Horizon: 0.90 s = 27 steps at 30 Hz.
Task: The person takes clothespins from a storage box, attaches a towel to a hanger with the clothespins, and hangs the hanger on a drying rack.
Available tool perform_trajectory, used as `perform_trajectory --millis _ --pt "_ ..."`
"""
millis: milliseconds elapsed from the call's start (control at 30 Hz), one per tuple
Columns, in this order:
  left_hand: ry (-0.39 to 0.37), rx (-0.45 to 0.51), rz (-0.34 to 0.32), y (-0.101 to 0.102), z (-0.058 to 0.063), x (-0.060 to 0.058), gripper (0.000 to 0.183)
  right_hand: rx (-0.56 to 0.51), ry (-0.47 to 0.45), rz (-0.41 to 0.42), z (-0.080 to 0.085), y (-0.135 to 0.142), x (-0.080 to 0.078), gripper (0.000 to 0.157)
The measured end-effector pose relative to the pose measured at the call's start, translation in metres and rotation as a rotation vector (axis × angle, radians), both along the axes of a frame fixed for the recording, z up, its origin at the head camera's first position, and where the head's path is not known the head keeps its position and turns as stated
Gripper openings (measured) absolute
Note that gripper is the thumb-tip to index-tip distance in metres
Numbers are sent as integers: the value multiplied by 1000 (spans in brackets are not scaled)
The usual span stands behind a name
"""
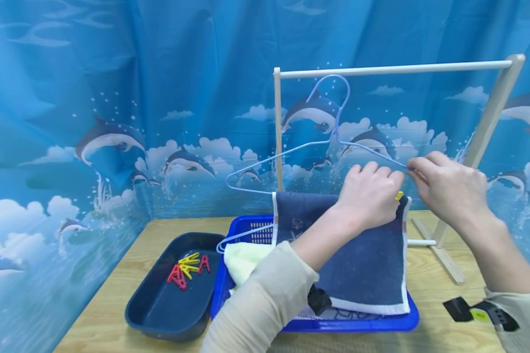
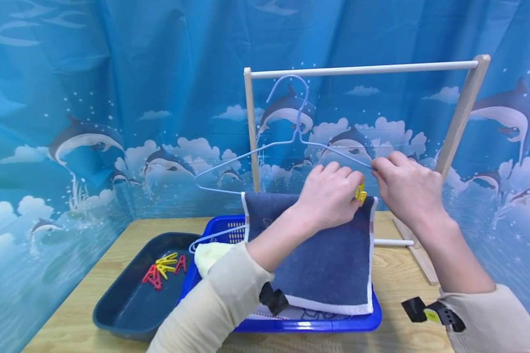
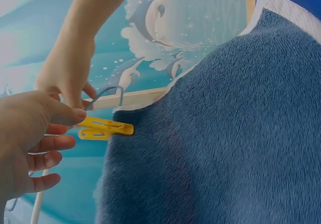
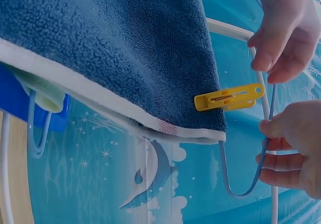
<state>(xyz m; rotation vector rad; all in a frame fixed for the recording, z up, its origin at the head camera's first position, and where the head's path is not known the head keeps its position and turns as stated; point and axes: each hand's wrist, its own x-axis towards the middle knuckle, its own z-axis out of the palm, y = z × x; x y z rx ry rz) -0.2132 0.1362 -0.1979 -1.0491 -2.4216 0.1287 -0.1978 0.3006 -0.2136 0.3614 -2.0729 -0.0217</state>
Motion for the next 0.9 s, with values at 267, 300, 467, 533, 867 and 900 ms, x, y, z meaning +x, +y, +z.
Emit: perform_trajectory --millis 267,300,467,533,867,900 --pt "22 -27 -12 -33 7 11 34 3 -3 -3 0 1 3 14" --pt "28 -29 -18 -39 8 12 34 4 -5 -4 0 2 4 14" --pt "42 -33 -24 -72 8 18 35 -3 -20 -2 -1 3 5 13" --pt "54 -29 -26 -84 8 18 35 -7 -24 1 -1 4 5 13" --pt "-44 25 -15 -147 1 10 9 -9 -31 13 -4 5 6 13" --pt "-88 29 -1 -154 0 9 9 -9 -27 16 -4 6 7 13"
